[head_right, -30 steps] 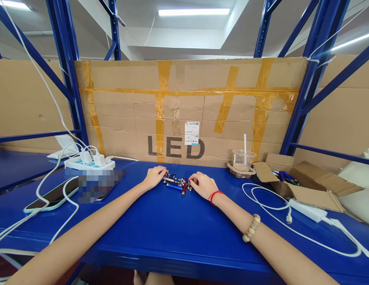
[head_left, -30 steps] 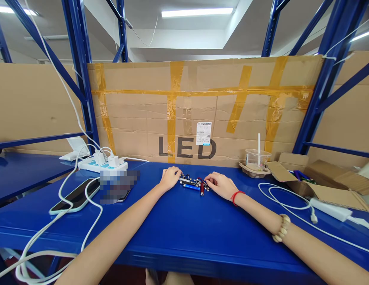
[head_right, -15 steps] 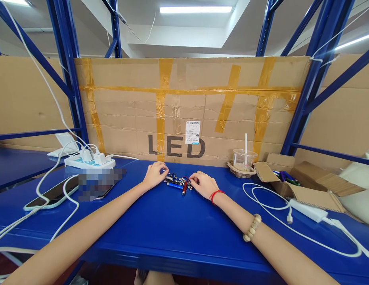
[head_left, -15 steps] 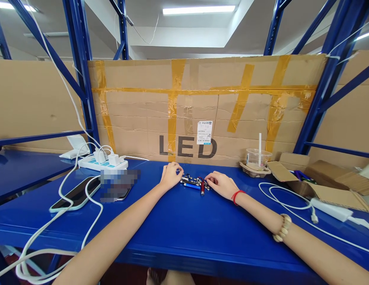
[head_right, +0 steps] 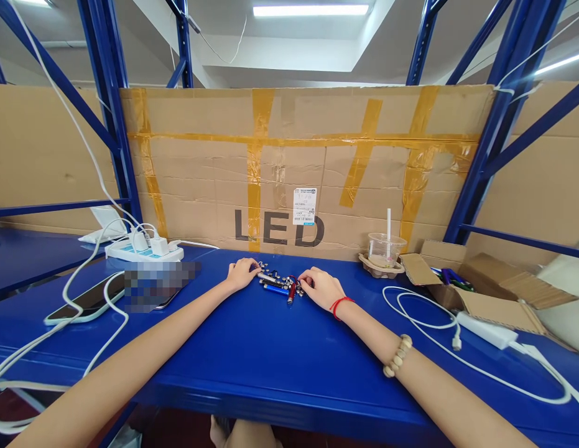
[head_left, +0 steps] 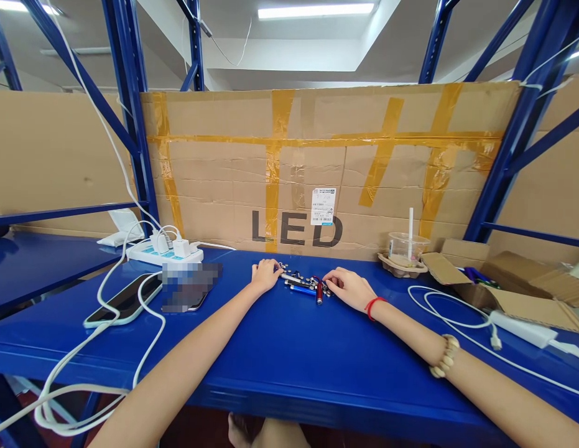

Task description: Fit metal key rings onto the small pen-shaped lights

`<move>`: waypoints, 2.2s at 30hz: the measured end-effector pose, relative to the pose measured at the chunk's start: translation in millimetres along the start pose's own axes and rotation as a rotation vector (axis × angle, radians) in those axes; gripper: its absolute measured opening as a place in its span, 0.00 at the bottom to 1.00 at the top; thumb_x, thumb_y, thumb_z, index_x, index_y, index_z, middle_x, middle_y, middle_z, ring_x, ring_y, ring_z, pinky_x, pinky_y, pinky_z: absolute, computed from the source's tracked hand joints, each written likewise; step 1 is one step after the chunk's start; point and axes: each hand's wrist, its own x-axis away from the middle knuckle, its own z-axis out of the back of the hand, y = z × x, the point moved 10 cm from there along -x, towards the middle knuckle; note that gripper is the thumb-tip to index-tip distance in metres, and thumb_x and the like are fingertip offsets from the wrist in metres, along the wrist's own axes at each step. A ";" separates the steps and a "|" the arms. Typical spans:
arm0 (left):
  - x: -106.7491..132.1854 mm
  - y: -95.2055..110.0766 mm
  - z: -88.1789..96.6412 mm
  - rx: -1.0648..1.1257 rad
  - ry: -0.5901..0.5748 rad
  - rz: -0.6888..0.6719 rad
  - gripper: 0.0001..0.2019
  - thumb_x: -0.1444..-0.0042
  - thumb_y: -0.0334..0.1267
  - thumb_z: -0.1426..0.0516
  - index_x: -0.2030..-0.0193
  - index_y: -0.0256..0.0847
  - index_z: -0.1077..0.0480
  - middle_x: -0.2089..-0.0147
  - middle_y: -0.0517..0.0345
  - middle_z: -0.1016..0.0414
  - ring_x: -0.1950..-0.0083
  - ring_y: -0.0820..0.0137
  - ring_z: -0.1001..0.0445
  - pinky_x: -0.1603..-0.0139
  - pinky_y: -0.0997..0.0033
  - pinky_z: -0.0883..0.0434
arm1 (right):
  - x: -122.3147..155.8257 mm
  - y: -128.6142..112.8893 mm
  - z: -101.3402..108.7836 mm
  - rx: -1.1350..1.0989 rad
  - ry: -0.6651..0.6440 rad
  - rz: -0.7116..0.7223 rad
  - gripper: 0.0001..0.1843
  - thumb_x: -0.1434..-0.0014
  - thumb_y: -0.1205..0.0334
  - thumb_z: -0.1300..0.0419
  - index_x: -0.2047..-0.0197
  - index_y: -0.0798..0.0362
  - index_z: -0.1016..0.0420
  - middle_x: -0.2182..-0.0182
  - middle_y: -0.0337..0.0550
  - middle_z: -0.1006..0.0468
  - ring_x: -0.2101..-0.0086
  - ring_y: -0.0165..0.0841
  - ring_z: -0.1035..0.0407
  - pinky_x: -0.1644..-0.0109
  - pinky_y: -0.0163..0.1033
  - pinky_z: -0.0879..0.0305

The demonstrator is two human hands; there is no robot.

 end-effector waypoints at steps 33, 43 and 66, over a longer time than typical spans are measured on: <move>42.8 84.2 -9.6 1.116 -0.219 0.025 0.19 0.56 0.51 0.44 0.75 0.34 0.37 0.77 0.61 0.38 0.77 0.80 0.43 0.76 0.79 0.46 | 16.8 -41.2 42.5 -0.103 0.344 0.144 0.10 0.47 0.59 0.45 0.60 0.47 0.30 0.64 0.37 0.31 0.73 0.23 0.36 0.72 0.28 0.42; 41.1 84.5 -12.6 1.116 -0.205 -0.006 0.18 0.55 0.51 0.44 0.72 0.34 0.37 0.77 0.61 0.37 0.76 0.78 0.40 0.77 0.78 0.45 | 15.7 -38.4 40.8 -0.093 0.338 0.129 0.10 0.46 0.58 0.46 0.60 0.47 0.29 0.63 0.35 0.29 0.74 0.22 0.35 0.74 0.27 0.43; 39.2 81.9 0.2 0.799 -0.024 -0.155 0.15 0.48 0.48 0.49 0.67 0.35 0.34 0.71 0.58 0.32 0.68 0.74 0.35 0.65 0.76 0.38 | -1.1 -2.8 6.2 -0.905 0.170 -0.071 0.19 0.51 0.53 0.43 0.62 0.60 0.29 0.74 0.45 0.27 0.74 0.30 0.32 0.80 0.29 0.36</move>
